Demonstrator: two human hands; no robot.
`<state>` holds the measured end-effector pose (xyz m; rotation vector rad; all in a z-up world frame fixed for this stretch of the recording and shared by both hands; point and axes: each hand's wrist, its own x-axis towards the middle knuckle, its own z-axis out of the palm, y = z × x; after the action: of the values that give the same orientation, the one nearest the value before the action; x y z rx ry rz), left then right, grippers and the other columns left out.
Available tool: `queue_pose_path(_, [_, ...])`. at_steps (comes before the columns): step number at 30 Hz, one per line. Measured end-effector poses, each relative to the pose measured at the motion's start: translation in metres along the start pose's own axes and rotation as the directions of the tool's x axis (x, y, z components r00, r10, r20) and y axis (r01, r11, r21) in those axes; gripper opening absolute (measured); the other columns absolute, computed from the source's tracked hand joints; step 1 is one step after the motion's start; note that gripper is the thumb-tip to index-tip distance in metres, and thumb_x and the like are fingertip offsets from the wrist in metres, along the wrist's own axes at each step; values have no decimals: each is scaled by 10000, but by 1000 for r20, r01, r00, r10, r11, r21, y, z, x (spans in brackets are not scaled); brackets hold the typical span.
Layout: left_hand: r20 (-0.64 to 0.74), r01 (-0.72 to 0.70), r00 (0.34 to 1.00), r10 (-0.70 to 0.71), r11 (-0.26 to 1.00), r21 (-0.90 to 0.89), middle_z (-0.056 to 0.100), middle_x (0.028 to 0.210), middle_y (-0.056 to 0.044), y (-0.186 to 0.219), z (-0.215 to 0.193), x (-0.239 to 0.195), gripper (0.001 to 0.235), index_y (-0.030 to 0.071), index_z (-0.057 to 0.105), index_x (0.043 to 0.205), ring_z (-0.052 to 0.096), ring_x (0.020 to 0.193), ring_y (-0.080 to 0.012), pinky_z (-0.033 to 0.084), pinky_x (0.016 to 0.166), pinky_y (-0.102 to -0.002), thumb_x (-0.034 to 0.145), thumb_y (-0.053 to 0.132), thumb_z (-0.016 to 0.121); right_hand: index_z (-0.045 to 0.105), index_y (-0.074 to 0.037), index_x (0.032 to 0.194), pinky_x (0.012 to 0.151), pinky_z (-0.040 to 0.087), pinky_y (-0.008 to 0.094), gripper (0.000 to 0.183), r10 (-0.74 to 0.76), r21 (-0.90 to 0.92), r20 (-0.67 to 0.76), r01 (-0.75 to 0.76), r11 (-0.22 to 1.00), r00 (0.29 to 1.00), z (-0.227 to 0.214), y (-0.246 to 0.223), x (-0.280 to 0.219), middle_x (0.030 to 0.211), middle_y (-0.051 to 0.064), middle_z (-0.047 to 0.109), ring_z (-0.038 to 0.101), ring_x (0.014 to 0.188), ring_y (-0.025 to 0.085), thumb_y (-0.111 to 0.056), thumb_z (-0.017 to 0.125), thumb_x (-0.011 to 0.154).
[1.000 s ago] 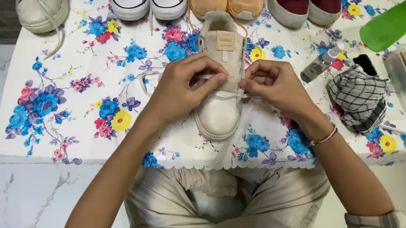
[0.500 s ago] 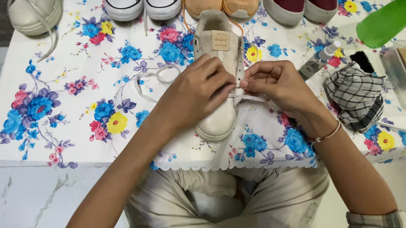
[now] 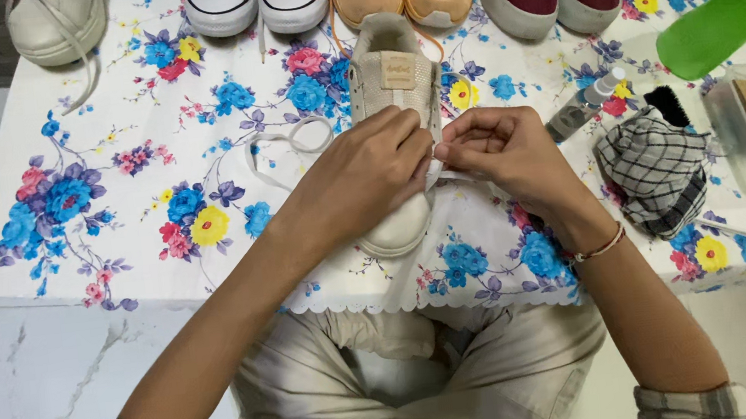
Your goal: The person laces a white sneaker by threading the laces through the eyelets in a crisscross pattern. The person adjusts the laces and pulls them tight as they work up the shoe.
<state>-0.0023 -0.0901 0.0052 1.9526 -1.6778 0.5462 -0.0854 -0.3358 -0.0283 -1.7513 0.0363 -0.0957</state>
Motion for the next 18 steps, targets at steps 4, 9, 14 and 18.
queue_pose_path(4, [17,12,1000,-12,1000,-12,641,949,-115,0,3,4,92,-5,725,1021,696,942,-282,607,875,-412,1080,65,715,777,128,1165,799,728,344,204,-8,-16,6,8,1000,1000,-3,11,3,931,207,776,841,858,214,40,836,991])
queue_pose_path(9, [-4,5,1000,-5,998,-70,624,922,-127,-2,2,5,122,-3,696,986,686,940,-321,599,842,-442,1062,83,738,781,124,1172,817,734,356,210,8,-15,14,-8,1000,1000,-2,3,0,949,205,782,852,875,223,36,842,991])
queue_pose_path(14, [-87,0,996,-10,994,-108,637,926,-74,-12,9,1,146,63,742,960,623,995,-289,528,880,-426,1066,152,789,791,108,1155,845,727,364,147,-11,-28,-14,10,1000,1000,4,-12,-6,933,186,779,820,882,191,4,783,1051])
queue_pose_path(18, [-226,50,972,-69,995,-88,603,1046,11,-21,7,-5,156,222,834,917,525,1136,-278,415,983,-440,936,318,955,793,92,1186,882,710,369,233,17,61,7,-17,998,1000,1,-3,-5,953,209,795,833,934,236,11,819,970])
